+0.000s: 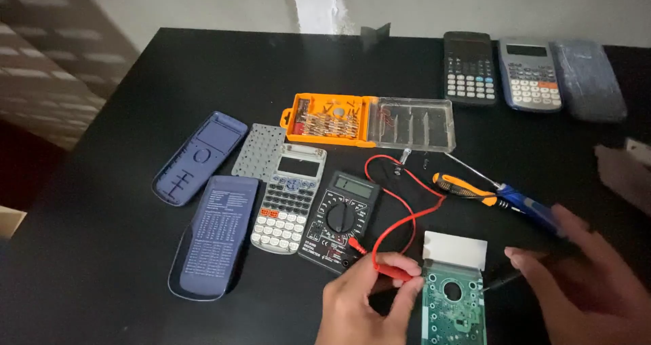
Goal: Testing a circuit board and a small electronic component using a digital multimeter on a repair bench.
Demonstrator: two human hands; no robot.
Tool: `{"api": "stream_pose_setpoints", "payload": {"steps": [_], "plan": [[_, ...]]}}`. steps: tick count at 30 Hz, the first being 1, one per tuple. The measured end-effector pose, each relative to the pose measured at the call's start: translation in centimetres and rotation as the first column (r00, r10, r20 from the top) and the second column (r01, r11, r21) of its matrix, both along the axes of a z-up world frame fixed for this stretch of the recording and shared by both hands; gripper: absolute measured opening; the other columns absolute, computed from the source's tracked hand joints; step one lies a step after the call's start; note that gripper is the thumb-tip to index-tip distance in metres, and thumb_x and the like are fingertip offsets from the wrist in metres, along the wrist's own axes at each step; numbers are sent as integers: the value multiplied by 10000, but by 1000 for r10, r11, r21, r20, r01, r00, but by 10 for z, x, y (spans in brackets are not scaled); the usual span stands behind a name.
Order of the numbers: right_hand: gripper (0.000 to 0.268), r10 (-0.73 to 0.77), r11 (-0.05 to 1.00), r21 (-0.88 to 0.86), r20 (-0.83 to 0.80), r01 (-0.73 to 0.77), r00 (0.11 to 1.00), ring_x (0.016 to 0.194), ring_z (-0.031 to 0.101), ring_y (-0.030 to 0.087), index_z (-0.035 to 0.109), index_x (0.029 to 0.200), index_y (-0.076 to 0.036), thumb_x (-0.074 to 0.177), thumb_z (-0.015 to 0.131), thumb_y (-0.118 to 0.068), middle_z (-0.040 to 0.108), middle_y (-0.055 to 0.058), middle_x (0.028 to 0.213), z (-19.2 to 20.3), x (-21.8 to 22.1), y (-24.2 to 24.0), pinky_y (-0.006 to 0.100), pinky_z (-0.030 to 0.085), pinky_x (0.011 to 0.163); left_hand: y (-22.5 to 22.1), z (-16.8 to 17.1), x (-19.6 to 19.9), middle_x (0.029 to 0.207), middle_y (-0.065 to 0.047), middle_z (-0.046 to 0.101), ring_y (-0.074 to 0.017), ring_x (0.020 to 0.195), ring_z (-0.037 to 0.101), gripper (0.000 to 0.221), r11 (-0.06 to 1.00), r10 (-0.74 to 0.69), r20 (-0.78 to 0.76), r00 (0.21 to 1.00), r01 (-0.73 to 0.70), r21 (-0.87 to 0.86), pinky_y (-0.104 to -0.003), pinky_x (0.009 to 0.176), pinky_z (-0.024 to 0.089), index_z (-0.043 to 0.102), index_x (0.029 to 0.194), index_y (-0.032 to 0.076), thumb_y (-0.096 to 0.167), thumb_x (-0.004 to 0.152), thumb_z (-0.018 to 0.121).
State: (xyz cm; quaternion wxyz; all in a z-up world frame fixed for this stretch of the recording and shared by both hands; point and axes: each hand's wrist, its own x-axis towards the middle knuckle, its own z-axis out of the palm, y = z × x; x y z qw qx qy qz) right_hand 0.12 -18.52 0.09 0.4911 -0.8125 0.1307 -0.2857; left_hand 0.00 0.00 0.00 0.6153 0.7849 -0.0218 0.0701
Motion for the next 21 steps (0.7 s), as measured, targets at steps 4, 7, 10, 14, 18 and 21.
{"api": "stream_pose_setpoints", "payload": {"steps": [4,7,10,14,18,21], "plan": [[627,-77,997,19,-100,79,992,929,689,262,591,1451,109,842,705,205,666,257,1320,21,2,13,278,497,931,0,2,0,815,65,789,-67,651,708,85,1000,12,-50,999,-13,-5,-192,738,684,768,870,181,110,825,780],[624,-50,983,169,-120,70,992,910,685,240,578,1492,61,883,669,165,693,269,1068,22,3,12,250,487,929,1,2,-1,859,40,793,-79,680,725,90,1000,-18,-14,1000,18,-14,-208,746,689,751,905,164,100,843,767],[622,-81,948,282,-243,150,967,888,657,179,596,1504,-43,899,679,76,710,229,1049,20,6,2,247,481,797,3,12,1,788,68,788,-53,651,742,91,1000,19,-48,999,-19,-3,-187,725,654,770,862,193,114,817,774],[540,-25,991,123,-246,57,969,945,652,326,495,1552,35,1023,510,141,649,294,1136,6,11,-30,392,488,971,24,35,15,837,5,781,-113,732,737,117,988,-76,-110,991,60,-142,-260,736,577,597,860,207,107,920,615],[529,89,965,261,-309,-6,947,731,632,389,610,1445,0,937,605,146,640,319,909,13,18,-31,435,544,821,61,67,48,961,3,695,-150,867,616,90,975,-141,-230,963,175,136,-345,796,501,478,893,169,99,941,446],[385,-102,919,-297,-815,-260,571,829,802,-29,788,1200,-577,834,727,-474,914,-50,603,61,40,0,185,471,884,74,88,78,869,-60,687,-266,772,623,153,786,-26,-451,892,297,542,-440,683,440,456,892,144,241,980,535]]}}
